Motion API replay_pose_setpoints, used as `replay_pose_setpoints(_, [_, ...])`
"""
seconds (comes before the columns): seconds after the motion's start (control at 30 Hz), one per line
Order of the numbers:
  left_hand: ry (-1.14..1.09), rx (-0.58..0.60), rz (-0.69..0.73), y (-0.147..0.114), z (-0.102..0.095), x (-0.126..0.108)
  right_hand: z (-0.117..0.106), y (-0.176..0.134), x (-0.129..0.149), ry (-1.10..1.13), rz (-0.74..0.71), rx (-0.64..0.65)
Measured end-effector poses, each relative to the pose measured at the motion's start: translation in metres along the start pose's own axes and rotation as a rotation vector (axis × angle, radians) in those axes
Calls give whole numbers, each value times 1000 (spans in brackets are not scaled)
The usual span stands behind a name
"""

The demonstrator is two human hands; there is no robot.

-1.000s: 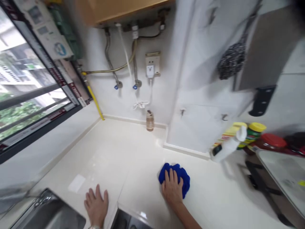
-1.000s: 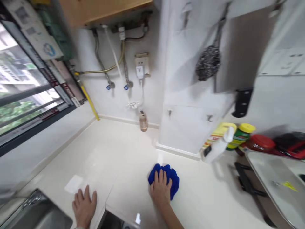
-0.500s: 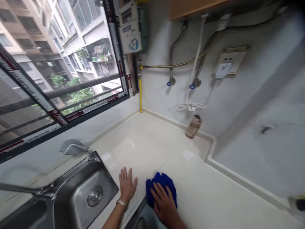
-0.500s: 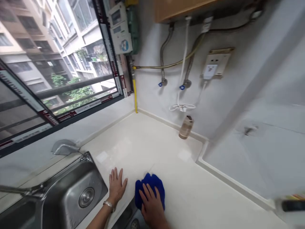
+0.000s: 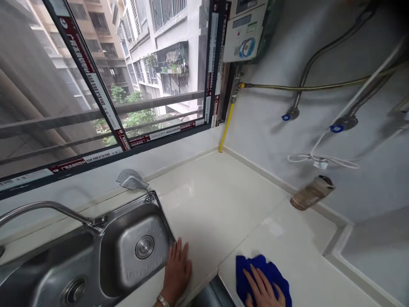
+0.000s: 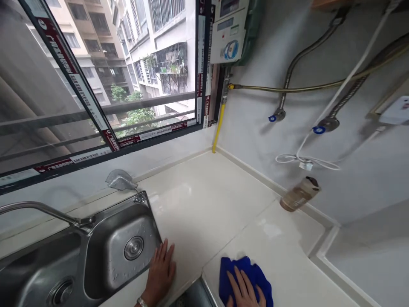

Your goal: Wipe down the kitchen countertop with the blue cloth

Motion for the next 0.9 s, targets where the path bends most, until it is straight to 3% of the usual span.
replay_pose_setpoints(0.2, [-55, 15, -14, -3, 0, -6, 14, 65, 19, 17, -20, -11])
replay_pose_setpoints(0.33, [-83, 10, -26, -7, 4, -7, 26, 105, 43, 64, -141, 37])
replay_pose_setpoints(0.53, [-139, 21, -34, -13, 9, -10, 22, 170, 83, 138, -363, 153])
replay_pose_setpoints(0.73, [-199, 88, -29, -19, 19, -14, 31, 239, 84, 154, -377, 228])
replay_pose_setpoints(0.9, [-280, 146, -33, -27, 21, -17, 47, 272, 81, 107, -365, 225])
Point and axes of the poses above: each hand's wrist, its own y-axis towards the middle knuckle, its own z-axis out of the palm, x = y × z, the point moved 3 cm from there along y, towards the middle knuckle, and after that the axes turned 14 degrees about -z, right-handed, at the moved point
